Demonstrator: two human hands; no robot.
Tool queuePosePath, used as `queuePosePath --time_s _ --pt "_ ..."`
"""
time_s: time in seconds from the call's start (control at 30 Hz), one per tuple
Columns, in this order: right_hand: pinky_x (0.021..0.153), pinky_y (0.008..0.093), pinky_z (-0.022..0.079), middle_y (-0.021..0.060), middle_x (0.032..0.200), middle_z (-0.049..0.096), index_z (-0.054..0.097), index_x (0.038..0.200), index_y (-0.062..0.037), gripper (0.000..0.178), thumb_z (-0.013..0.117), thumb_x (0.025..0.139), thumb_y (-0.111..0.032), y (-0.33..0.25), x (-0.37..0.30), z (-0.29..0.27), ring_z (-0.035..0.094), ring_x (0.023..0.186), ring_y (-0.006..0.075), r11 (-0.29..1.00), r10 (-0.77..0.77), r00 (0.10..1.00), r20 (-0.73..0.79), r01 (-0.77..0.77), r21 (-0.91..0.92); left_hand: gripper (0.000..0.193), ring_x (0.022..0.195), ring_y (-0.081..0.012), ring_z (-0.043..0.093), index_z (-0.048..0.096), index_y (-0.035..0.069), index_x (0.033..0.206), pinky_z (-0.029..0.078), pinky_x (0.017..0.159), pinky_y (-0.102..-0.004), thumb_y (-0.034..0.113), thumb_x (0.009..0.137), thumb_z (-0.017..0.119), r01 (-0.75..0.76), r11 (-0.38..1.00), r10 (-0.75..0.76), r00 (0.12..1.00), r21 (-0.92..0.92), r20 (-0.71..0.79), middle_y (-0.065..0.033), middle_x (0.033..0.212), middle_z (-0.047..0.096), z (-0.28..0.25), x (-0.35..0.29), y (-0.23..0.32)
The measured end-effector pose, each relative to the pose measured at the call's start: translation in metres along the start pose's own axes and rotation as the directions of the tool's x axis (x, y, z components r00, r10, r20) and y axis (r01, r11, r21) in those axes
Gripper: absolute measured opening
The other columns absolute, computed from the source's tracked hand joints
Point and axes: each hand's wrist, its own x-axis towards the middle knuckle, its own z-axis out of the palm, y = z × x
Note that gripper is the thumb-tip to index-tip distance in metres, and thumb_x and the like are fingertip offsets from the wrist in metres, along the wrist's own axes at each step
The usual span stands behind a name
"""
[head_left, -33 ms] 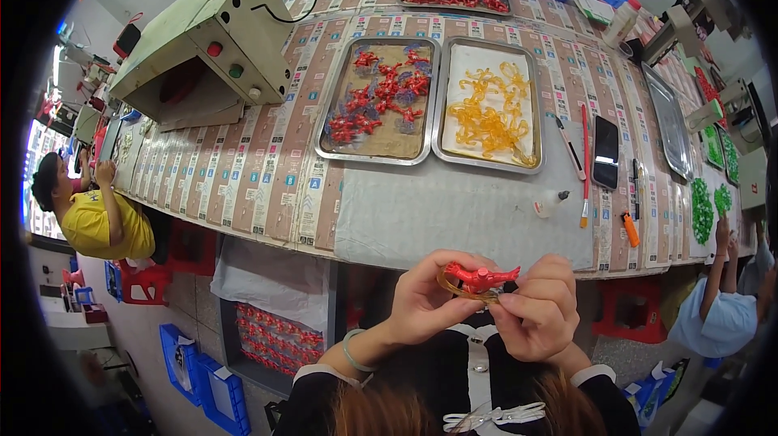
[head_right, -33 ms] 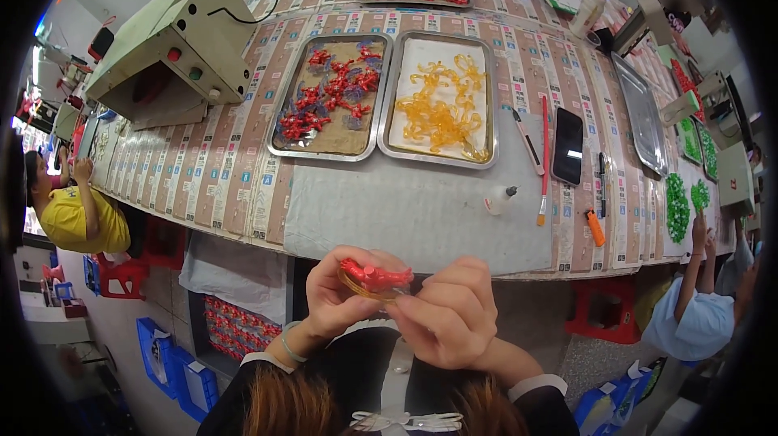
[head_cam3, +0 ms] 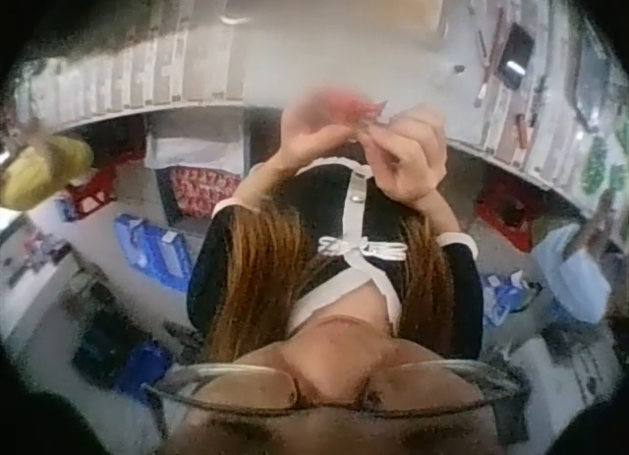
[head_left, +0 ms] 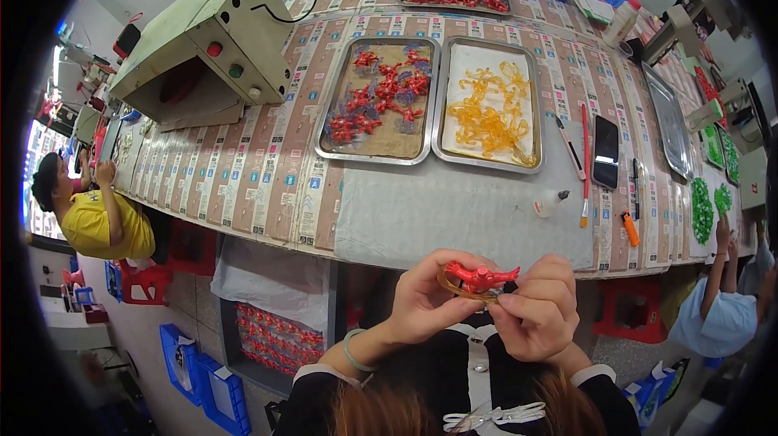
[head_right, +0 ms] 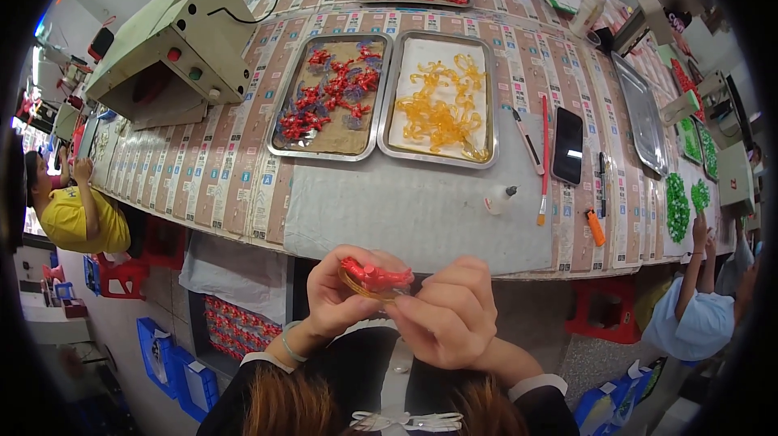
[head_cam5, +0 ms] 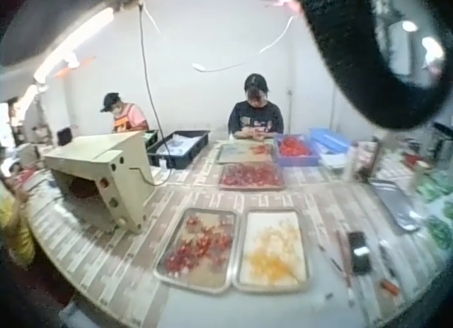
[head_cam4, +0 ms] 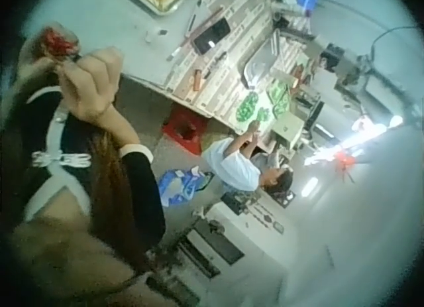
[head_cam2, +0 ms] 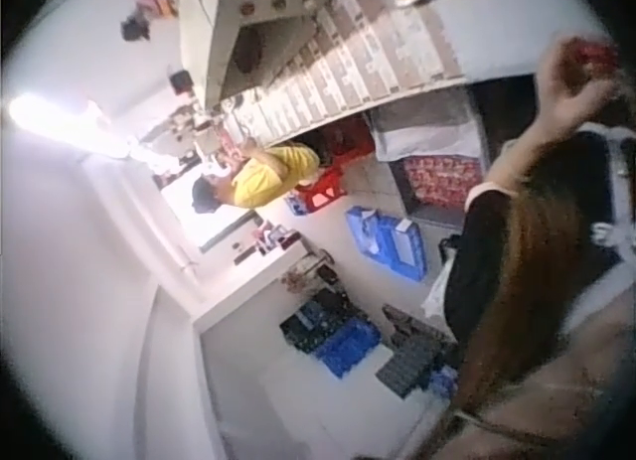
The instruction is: The person assembles toy figurines by applying glue from a bottle and attaching translucent accessory pieces to the figurine bodies by hand.
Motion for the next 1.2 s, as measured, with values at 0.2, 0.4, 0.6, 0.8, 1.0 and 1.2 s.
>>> queuePosePath --time_s 0.2,0.4,0.6,0.8,1.0,1.2 --pt "0.052 0.0303 0.037 0.0019 0.072 0.049 0.057 0.081 -0.0056 0.03 0.072 0.055 -0.002 0.001 -0.002 0.001 0.048 0.064 0.0181 1.0 -0.017 1.0 -0.003 0.017 0.01 0.03 0.089 -0.0273 0.053 0.042 -0.002 0.097 0.041 0.081 -0.0397 0.002 0.071 0.058 -0.006 1.0 0.005 1.0 -0.03 -0.012 -0.0201 0.091 0.054 0.0 0.0 -0.003" --pt "0.053 0.0306 0.037 0.0018 0.072 0.05 0.057 0.081 -0.0059 0.03 0.071 0.056 -0.002 0.001 -0.004 0.002 0.048 0.064 0.0183 1.0 0.002 1.0 -0.008 -0.002 0.024 0.03 0.09 -0.028 0.052 0.042 -0.002 0.097 0.04 0.081 -0.0404 0.003 0.071 0.057 0.01 0.999 -0.01 1.0 -0.044 -0.015 -0.0203 0.092 0.054 0.001 -0.001 -0.003" --pt "0.053 0.0306 0.038 0.002 0.073 0.05 0.057 0.081 -0.0058 0.03 0.071 0.055 -0.002 0.002 -0.004 0.001 0.048 0.065 0.0185 1.0 0.008 1.0 0.001 -0.008 -0.016 0.033 0.097 -0.0316 0.05 0.042 0.0 0.101 0.038 0.087 -0.044 0.002 0.072 0.057 0.058 0.995 -0.063 0.997 -0.086 -0.051 -0.0224 0.097 0.053 -0.004 -0.005 -0.011" --pt "0.053 0.031 0.038 0.0018 0.075 0.05 0.057 0.083 -0.0057 0.031 0.071 0.055 -0.002 0.001 -0.002 0.002 0.048 0.065 0.0186 0.998 -0.048 0.999 0.007 0.048 -0.031 0.034 0.108 -0.0248 0.045 0.04 0.002 0.109 0.033 0.094 -0.0391 -0.005 0.077 0.051 0.027 0.939 0.016 0.992 -0.342 0.123 -0.0205 0.114 0.046 -0.009 -0.003 -0.018" --pt "0.058 0.0301 0.041 0.0077 0.08 0.052 0.056 0.085 -0.0032 0.03 0.071 0.059 -0.004 -0.004 -0.001 0.01 0.049 0.069 0.0211 0.905 0.352 0.932 -0.089 -0.315 0.286 0.036 0.108 -0.0234 0.045 0.04 0.002 0.111 0.037 0.091 -0.0362 -0.004 0.077 0.051 0.036 0.959 -0.013 0.997 -0.282 0.082 -0.0163 0.113 0.048 -0.013 -0.007 -0.008" --pt "0.065 0.0241 0.04 0.0089 0.083 0.052 0.056 0.087 0.001 0.021 0.062 0.068 -0.001 -0.004 0.007 0.013 0.049 0.072 0.0154 0.716 0.497 0.809 0.312 -0.586 0.378 0.042 0.098 -0.0128 0.049 0.039 0.005 0.116 0.04 0.085 -0.0267 0.004 0.078 0.057 0.284 0.949 -0.281 0.959 -0.133 0.039 -0.0056 0.106 0.051 -0.017 -0.02 0.002"
